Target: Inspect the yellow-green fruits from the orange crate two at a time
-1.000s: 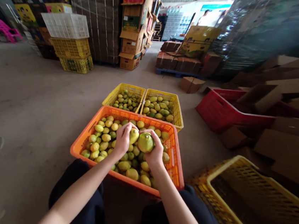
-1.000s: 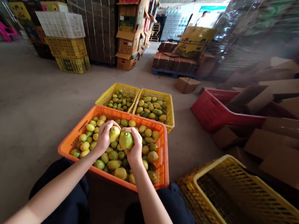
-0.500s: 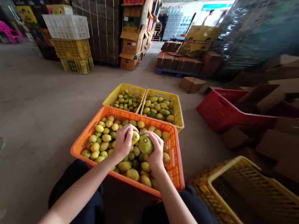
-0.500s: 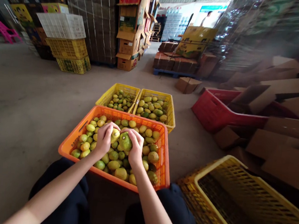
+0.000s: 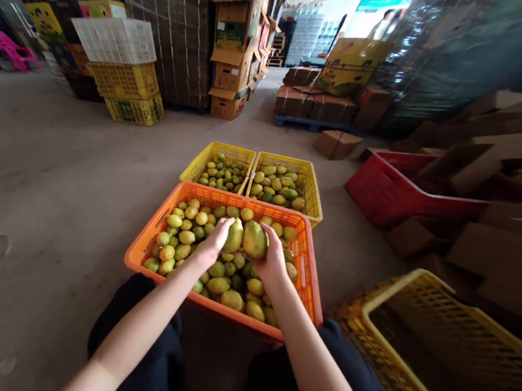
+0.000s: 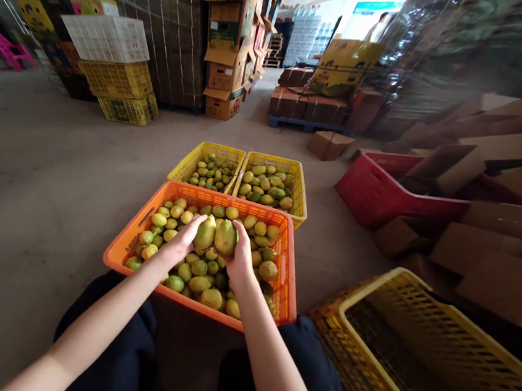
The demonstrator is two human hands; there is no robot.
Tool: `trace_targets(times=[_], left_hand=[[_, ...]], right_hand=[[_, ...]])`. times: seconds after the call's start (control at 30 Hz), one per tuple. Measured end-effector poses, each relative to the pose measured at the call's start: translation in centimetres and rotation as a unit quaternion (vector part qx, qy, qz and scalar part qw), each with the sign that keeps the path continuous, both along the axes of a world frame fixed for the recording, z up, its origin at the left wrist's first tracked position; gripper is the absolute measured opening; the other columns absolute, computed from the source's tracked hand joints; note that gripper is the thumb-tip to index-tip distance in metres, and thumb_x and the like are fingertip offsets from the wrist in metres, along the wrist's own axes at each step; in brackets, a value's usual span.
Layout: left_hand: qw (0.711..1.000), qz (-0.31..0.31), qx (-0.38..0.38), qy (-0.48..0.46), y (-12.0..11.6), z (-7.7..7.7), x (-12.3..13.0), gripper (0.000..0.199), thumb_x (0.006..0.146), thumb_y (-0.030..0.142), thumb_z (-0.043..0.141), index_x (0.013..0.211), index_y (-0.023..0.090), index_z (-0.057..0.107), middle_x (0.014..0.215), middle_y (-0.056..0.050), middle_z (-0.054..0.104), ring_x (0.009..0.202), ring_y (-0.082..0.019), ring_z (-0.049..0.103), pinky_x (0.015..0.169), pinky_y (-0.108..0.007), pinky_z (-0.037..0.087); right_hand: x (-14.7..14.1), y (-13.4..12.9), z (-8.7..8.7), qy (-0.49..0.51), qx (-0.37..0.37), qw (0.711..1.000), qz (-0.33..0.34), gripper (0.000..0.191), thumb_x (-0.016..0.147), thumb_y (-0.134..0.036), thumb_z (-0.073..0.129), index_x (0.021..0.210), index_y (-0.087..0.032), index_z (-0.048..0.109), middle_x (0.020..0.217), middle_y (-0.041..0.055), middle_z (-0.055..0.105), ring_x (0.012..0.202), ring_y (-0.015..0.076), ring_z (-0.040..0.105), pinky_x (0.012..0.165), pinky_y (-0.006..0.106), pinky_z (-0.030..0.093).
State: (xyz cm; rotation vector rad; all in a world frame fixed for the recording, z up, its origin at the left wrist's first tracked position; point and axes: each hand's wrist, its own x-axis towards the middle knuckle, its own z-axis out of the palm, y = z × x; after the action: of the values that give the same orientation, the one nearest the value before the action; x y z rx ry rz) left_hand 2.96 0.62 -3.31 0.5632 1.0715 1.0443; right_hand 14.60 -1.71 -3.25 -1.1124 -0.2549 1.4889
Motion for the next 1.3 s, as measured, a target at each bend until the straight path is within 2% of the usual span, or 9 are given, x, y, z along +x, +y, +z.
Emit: trace_targets(times=[0.07,0.17,0.3,0.47,0.87,0.97,1.1,1.3], left_hand=[[0.989,-0.075,-0.112,-0.065,0.5,0.1,-0.3,0.012,0.085,0.026,0.048,0.077,0.018,0.054,0.078,-0.003,0.064,0.085,-0.018,0.061,0.075,-0.030,0.051],[0.973,-0.103,-0.158,-0.130,0.5,0.5,-0.5,0.013,0.086,0.024,0.042,0.083,0.016,0.051,0.080,-0.005,0.063,0.078,-0.017,0.062,0.069,-0.031,0.053],[0.971,-0.102,-0.155,-0.154,0.3,1.2,-0.4,0.017,0.089,0.025,0.037,0.093,0.015,0.051,0.085,-0.006,0.063,0.078,-0.017,0.062,0.067,-0.032,0.055],[0.971,-0.092,-0.145,-0.166,0.4,1.2,-0.4,0.022,0.090,0.025,0.036,0.102,0.015,0.051,0.086,-0.007,0.063,0.075,-0.017,0.063,0.063,-0.032,0.055],[0.990,-0.077,-0.049,-0.110,0.1,1.1,-0.3,0.008,0.083,0.020,0.049,0.087,0.016,0.055,0.082,-0.005,0.064,0.078,-0.016,0.062,0.068,-0.028,0.055],[0.985,-0.050,-0.047,-0.161,0.2,1.5,-0.4,0.013,0.083,0.027,0.049,0.081,0.017,0.056,0.076,-0.003,0.062,0.074,-0.015,0.062,0.064,-0.026,0.054],[0.973,-0.020,-0.071,-0.217,0.1,2.0,-0.8,0.016,0.079,0.031,0.054,0.084,0.016,0.058,0.072,-0.002,0.061,0.064,-0.014,0.061,0.054,-0.023,0.051],[0.974,-0.011,-0.060,-0.217,0.0,2.1,-1.2,0.019,0.074,0.029,0.065,0.083,0.015,0.057,0.069,-0.002,0.061,0.056,-0.013,0.060,0.040,-0.017,0.043]], right_hand=[[0.6,0.3,0.2,0.014,-0.022,0.999,0.019,0.012,0.071,-0.031,0.063,0.077,-0.021,0.062,0.056,-0.0020,0.064,0.048,0.0160,0.059,0.038,0.025,0.048],[1.3,0.3,0.6,0.016,-0.037,0.998,0.052,0.011,0.072,-0.027,0.063,0.078,-0.017,0.062,0.057,-0.0003,0.065,0.043,0.0137,0.057,0.036,0.023,0.047],[1.5,0.2,1.1,0.030,-0.040,0.996,0.076,0.015,0.080,-0.029,0.054,0.078,-0.015,0.060,0.053,0.0004,0.062,0.038,0.0131,0.054,0.031,0.022,0.042],[1.2,0.2,1.0,0.043,-0.046,0.993,0.098,0.021,0.085,-0.033,0.048,0.076,-0.016,0.058,0.050,0.0008,0.060,0.037,0.0137,0.053,0.030,0.022,0.040],[0.6,0.5,0.2,-0.001,-0.028,0.997,0.071,0.012,0.080,-0.027,0.058,0.077,-0.016,0.059,0.054,0.0003,0.062,0.039,0.0125,0.054,0.034,0.022,0.045],[0.6,0.5,0.1,0.000,0.005,0.998,0.064,0.006,0.075,-0.019,0.063,0.080,-0.017,0.060,0.063,-0.0005,0.066,0.049,0.0123,0.059,0.040,0.021,0.049],[0.8,0.3,0.4,0.080,0.034,0.994,0.073,0.008,0.076,-0.017,0.062,0.084,-0.018,0.061,0.074,0.0005,0.069,0.061,0.0131,0.064,0.051,0.022,0.055],[1.2,0.2,1.0,0.127,0.083,0.987,0.057,0.011,0.075,-0.023,0.063,0.085,-0.019,0.059,0.071,0.0016,0.069,0.055,0.0139,0.063,0.043,0.021,0.051]])
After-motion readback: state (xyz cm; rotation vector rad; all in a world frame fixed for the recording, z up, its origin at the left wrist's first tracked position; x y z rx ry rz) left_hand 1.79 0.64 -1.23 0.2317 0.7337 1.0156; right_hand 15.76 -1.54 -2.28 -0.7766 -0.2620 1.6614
